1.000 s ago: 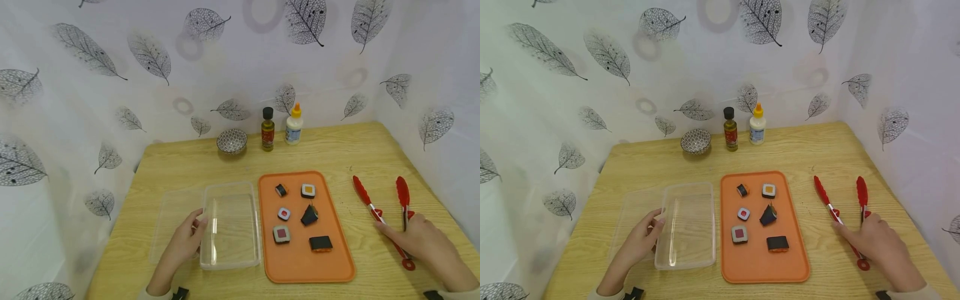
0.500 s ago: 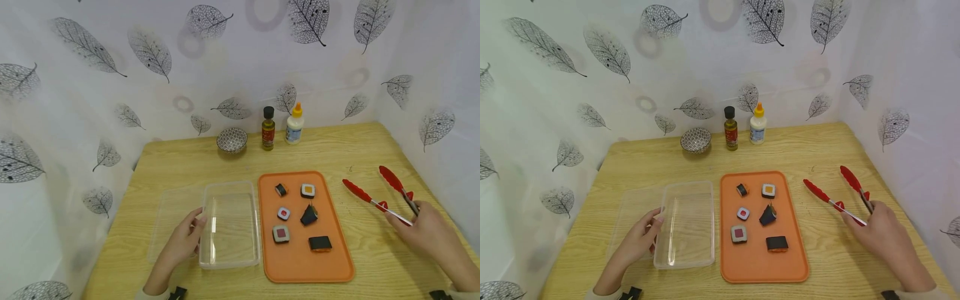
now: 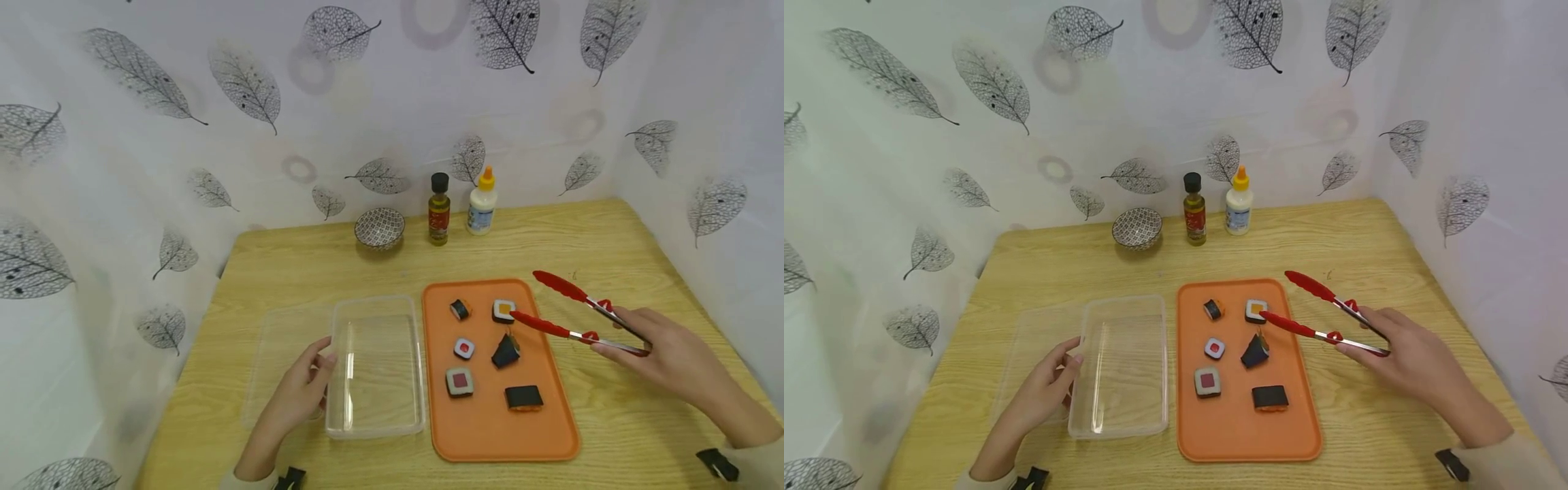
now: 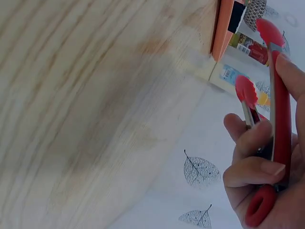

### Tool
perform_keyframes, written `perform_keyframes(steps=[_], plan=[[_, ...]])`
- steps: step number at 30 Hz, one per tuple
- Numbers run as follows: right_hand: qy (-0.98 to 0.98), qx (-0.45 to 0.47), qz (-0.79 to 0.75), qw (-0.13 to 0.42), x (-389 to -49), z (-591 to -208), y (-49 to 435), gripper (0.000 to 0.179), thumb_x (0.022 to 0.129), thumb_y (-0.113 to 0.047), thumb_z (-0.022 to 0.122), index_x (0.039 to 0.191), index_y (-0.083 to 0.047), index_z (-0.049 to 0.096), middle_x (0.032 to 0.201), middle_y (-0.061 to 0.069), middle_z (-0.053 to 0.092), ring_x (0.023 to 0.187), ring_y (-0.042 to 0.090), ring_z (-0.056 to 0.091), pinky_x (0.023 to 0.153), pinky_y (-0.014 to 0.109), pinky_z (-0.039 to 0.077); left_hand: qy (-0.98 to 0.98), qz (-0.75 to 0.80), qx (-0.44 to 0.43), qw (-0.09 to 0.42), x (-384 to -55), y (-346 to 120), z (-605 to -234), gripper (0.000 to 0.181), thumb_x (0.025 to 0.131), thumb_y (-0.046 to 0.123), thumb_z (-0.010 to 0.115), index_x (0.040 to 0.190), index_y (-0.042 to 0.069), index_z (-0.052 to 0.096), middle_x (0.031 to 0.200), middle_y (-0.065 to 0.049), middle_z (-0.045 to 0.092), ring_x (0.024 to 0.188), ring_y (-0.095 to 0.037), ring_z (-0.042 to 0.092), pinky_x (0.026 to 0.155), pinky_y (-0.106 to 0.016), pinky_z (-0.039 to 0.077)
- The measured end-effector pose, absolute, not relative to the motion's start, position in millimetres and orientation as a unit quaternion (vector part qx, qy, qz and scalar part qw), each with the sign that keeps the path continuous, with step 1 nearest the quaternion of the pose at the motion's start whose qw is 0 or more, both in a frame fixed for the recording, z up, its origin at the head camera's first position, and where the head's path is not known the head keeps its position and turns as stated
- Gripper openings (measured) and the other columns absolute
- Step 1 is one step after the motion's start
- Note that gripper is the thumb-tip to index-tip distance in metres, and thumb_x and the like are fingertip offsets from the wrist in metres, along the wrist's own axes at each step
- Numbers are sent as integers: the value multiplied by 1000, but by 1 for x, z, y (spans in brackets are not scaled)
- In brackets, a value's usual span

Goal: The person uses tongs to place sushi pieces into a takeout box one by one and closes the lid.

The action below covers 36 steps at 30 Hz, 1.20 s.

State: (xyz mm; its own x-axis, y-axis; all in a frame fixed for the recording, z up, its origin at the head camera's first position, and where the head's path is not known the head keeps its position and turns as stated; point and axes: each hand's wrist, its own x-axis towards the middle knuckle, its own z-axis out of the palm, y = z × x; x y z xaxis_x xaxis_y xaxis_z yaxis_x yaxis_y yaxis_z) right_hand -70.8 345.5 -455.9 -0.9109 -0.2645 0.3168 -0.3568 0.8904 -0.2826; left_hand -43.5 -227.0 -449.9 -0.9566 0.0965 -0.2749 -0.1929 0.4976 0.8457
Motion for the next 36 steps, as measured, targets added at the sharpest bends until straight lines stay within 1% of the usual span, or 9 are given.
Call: perform_keyframes(steps=[4, 9, 15, 23, 26, 28, 30, 33, 36], plan=[[-957, 191, 154, 152, -76, -461, 340, 68, 69, -35, 97, 125, -5, 75, 108, 11, 76, 72, 13, 61, 52, 26, 45, 853, 501, -29, 145, -44, -228, -451, 54, 113, 27, 52, 160, 3, 39, 107, -18, 58, 63, -14, 58, 53, -34, 61], [-959, 195, 146, 144, -78, -463, 334, 62, 71, -36, 96, 122, -7, 77, 108, 10, 77, 79, 27, 72, 51, 33, 51, 851, 503, -26, 149, -46, -228, -452, 53, 113, 25, 52, 160, 4, 39, 106, -18, 59, 63, -14, 59, 54, -33, 61], [-963, 194, 141, 119, -81, -463, 332, 57, 76, -36, 94, 123, -9, 76, 110, 11, 78, 83, 29, 74, 53, 40, 54, 849, 505, -25, 151, -45, -228, -453, 53, 113, 24, 52, 160, 5, 40, 105, -18, 59, 63, -15, 60, 54, -33, 61], [-962, 200, 143, 121, -82, -463, 331, 58, 75, -36, 94, 123, -9, 77, 110, 14, 79, 84, 33, 76, 52, 43, 56, 853, 498, -15, 155, -47, -230, -453, 53, 113, 25, 51, 161, 5, 38, 105, -18, 59, 63, -14, 60, 54, -33, 61], [-959, 205, 143, 130, -83, -463, 330, 58, 74, -35, 94, 122, -9, 77, 108, 14, 79, 82, 32, 76, 51, 42, 55, 853, 498, -13, 155, -47, -230, -453, 53, 113, 25, 51, 161, 5, 38, 105, -18, 59, 64, -16, 61, 54, -31, 61], [-956, 212, 145, 141, -84, -462, 329, 58, 72, -33, 95, 121, -9, 78, 106, 14, 80, 78, 28, 75, 50, 38, 54, 853, 498, -11, 155, -48, -230, -453, 53, 113, 25, 51, 161, 5, 38, 105, -19, 59, 65, -17, 61, 54, -30, 60], [-952, 219, 148, 155, -86, -460, 327, 58, 70, -32, 97, 120, -9, 79, 103, 12, 81, 71, 21, 71, 49, 32, 50, 853, 498, -9, 154, -48, -230, -452, 53, 113, 25, 51, 161, 5, 37, 105, -19, 59, 65, -19, 62, 54, -29, 60], [-947, 231, 153, 165, -90, -454, 321, 59, 68, -31, 97, 120, -9, 79, 103, 12, 81, 70, 20, 70, 49, 30, 50, 855, 496, -7, 153, -48, -229, -452, 54, 113, 25, 51, 161, 5, 37, 105, -19, 59, 66, -19, 62, 54, -28, 60], [-942, 246, 153, 170, -95, -445, 312, 60, 68, -32, 97, 121, -10, 78, 106, 12, 81, 72, 21, 71, 51, 32, 52, 855, 496, -11, 152, -46, -230, -452, 54, 113, 25, 51, 161, 5, 37, 105, -19, 60, 65, -17, 61, 54, -29, 60]])
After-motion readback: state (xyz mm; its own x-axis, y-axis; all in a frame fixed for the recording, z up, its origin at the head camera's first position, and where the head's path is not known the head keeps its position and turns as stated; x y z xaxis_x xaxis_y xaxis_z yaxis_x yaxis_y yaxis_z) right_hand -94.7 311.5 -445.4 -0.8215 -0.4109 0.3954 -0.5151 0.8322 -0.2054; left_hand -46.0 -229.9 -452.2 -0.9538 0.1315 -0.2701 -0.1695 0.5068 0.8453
